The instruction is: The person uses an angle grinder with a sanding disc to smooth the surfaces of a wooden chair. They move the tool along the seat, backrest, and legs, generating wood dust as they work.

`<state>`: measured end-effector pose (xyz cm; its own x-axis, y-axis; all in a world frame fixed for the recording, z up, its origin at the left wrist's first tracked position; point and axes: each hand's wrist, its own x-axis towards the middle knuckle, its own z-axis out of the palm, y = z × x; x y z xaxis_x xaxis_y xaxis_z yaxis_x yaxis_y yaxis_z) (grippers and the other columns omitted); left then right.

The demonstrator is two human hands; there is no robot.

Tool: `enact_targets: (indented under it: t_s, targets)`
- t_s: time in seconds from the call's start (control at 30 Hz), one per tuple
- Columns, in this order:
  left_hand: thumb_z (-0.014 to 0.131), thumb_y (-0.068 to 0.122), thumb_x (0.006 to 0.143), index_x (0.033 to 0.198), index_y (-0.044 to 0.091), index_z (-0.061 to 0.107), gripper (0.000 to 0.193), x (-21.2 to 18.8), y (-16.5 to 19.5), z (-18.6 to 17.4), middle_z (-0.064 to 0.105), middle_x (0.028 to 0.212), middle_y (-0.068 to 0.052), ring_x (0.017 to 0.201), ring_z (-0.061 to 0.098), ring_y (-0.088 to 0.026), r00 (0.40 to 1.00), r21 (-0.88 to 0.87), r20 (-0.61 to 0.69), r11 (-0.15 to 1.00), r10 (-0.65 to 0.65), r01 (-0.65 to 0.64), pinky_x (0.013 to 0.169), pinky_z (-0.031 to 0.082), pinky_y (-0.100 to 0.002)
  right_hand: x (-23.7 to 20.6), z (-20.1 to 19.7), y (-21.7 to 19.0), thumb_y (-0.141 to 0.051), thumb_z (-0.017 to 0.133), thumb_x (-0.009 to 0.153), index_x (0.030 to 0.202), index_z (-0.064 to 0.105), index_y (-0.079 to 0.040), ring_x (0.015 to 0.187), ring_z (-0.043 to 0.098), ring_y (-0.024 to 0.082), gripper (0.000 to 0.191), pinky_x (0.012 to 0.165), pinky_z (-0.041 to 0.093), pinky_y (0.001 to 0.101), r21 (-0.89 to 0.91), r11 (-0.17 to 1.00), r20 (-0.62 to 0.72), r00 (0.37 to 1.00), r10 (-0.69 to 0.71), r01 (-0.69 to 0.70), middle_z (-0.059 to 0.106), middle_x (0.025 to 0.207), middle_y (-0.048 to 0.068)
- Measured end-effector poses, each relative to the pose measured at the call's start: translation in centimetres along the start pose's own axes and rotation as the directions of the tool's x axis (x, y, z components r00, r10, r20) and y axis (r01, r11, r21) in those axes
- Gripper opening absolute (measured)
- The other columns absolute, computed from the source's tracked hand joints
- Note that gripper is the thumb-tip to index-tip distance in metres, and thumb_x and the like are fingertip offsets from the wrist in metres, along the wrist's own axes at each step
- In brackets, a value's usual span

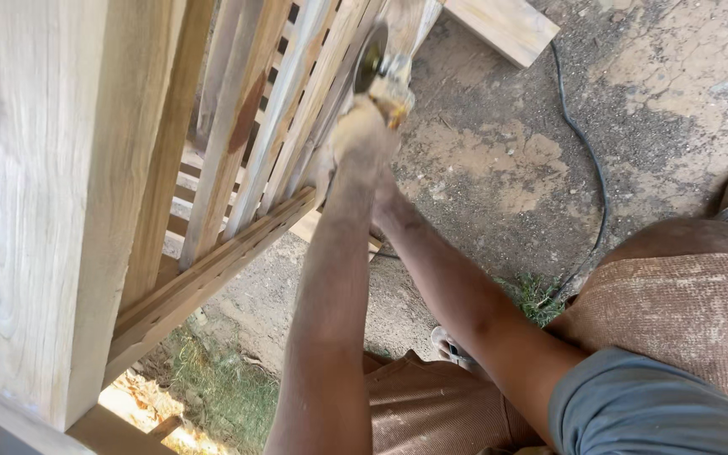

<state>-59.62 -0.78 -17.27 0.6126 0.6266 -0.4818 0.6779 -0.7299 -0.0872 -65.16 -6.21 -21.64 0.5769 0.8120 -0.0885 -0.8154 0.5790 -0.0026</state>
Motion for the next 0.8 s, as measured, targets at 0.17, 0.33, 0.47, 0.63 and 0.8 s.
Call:
enact_targets:
  t_s: [0.17,0.33,0.47,0.63,0.8]
  targets:
    - [0.075,0.029,0.082,0.129,-0.014,0.042,0.072,2.5,2.1,-1.1,0.072,0.101,-0.019,0.091,0.072,-0.030,0.958,0.111,-0.216,0.980,0.186,-0.166,0.078,0.061,-0.041,2.5,-0.1,-2.6,-0.028,0.085,0.086,0.118,0.064,0.001,0.087,0.071,0.020,0.048,0.074,0.065,0.0358,-0.023,0.998,0.049,0.997,-0.057,0.058,0.068,0.102,0.011]
    - [0.069,0.029,0.092,0.134,-0.012,0.040,0.065,1.1,0.1,-0.1,0.069,0.099,-0.016,0.081,0.073,-0.025,1.000,-0.011,-0.002,0.999,0.031,-0.031,0.068,0.064,-0.037,0.8,-0.1,-0.5,-0.028,0.084,0.088,0.119,0.064,0.001,0.089,0.070,0.020,0.048,0.075,0.065,0.0357,-0.022,1.000,0.007,1.000,0.017,-0.016,0.068,0.104,0.011]
    - [0.066,0.022,0.094,0.135,-0.009,0.042,0.058,-1.1,-2.7,1.1,0.070,0.099,-0.016,0.082,0.074,-0.026,0.990,0.006,0.119,0.997,-0.077,0.077,0.069,0.064,-0.034,-1.1,-0.2,2.5,-0.028,0.084,0.088,0.120,0.063,0.001,0.091,0.070,0.020,0.047,0.076,0.065,0.0357,-0.015,0.994,-0.026,0.993,0.112,-0.113,0.068,0.105,0.010]
    - [0.075,0.026,0.088,0.136,-0.009,0.039,0.070,-3.5,-7.6,3.8,0.067,0.112,-0.019,0.096,0.072,-0.030,0.982,0.110,0.136,0.987,-0.133,0.118,0.081,0.061,-0.038,-3.4,0.4,6.4,-0.028,0.083,0.090,0.121,0.063,0.001,0.093,0.070,0.019,0.047,0.078,0.065,0.0356,0.022,0.975,-0.076,0.972,0.223,-0.222,0.067,0.107,0.010]
    - [0.078,0.032,0.086,0.140,-0.006,0.037,0.078,-5.0,-11.5,6.1,0.066,0.120,-0.020,0.107,0.070,-0.032,0.934,0.146,0.229,0.958,-0.274,0.245,0.090,0.061,-0.040,-5.7,1.3,9.0,-0.027,0.082,0.091,0.122,0.062,0.001,0.095,0.069,0.019,0.047,0.079,0.065,0.0355,0.027,0.953,-0.104,0.948,0.302,-0.301,0.067,0.109,0.009]
